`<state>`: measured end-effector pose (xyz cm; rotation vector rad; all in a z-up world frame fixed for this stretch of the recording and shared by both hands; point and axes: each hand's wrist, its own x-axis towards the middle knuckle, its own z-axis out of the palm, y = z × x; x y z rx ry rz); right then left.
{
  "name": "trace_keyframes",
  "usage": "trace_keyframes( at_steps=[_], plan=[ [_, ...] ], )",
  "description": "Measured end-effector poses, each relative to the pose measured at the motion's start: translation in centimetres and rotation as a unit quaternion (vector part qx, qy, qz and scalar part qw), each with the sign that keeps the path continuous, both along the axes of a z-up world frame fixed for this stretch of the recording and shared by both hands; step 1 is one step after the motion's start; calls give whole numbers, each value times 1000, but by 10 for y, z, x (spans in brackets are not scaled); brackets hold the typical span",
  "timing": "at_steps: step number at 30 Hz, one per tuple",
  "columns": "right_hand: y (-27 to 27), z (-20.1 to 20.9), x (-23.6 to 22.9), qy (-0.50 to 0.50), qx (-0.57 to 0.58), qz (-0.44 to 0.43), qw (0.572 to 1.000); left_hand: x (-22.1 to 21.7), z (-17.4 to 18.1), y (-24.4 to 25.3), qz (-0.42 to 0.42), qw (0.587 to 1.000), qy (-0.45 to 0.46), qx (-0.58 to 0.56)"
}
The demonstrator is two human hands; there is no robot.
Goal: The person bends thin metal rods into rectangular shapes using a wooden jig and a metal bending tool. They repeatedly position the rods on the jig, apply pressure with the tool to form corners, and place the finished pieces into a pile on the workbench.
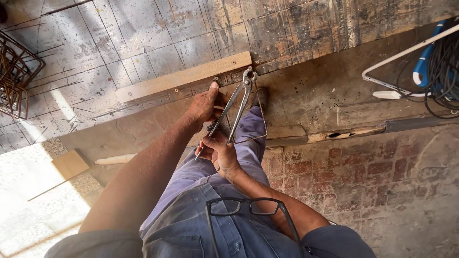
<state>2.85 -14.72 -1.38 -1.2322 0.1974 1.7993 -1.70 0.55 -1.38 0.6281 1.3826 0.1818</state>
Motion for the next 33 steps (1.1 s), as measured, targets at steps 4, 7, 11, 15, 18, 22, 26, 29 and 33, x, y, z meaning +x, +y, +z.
trace_keyframes(
  at_steps=[4,7,11,15,18,22,26,29,33],
  plan=[
    [-4,-4,8,5,15,10,1000,3,11,-5,-9,1000,6,-9],
    [-6,20,32,-8,20,26,999,6,36,-14,31,997,-51,-56],
    [-21,70,100,-32,17,130,991,-2,29,-53,-19,993,-77,-84],
    [-24,102,184,-163,-31,251,954,-6,-40,-108,-73,987,-137,-32],
    [-37,69,270,-317,-24,342,884,-1,-14,-104,-68,988,-139,-13],
    [24,76,311,-395,-38,561,726,-1,-4,-108,-82,989,-125,16],
    [81,38,311,-385,16,732,562,4,7,-116,-85,991,-77,67],
    [118,24,289,-321,70,754,569,4,23,-117,-95,991,-35,89],
    [150,70,257,-230,119,690,676,4,27,-123,-36,994,-47,90]
  ],
)
